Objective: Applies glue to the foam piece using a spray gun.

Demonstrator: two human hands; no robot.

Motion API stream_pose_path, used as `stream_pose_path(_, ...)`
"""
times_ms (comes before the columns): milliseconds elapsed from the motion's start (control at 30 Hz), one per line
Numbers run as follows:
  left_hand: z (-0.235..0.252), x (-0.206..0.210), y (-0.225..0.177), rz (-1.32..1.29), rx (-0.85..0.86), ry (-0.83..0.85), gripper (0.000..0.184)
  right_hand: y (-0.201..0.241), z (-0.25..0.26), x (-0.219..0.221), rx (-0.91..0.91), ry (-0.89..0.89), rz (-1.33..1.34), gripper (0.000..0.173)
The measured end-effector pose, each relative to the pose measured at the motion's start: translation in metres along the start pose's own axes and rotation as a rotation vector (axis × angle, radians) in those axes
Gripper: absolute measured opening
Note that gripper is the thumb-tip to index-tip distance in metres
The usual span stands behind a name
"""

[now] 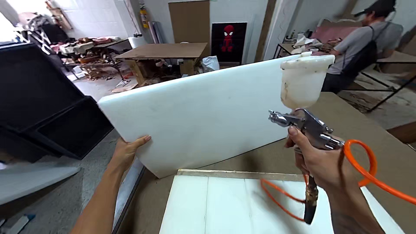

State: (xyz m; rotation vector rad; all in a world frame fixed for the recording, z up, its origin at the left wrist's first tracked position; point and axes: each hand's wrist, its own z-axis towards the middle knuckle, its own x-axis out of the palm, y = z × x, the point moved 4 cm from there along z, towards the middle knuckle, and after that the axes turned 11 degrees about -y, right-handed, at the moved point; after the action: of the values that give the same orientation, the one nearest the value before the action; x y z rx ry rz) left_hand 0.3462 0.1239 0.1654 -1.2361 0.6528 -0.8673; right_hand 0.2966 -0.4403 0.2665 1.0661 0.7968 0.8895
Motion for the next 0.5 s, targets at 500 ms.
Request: stream_pose_path(500,-0.003,-0.008,0.011,0.007,0.06,0.035,0.078,-0.039,0.162,-0.085,0.005,-0.394,-0.276,0.047)
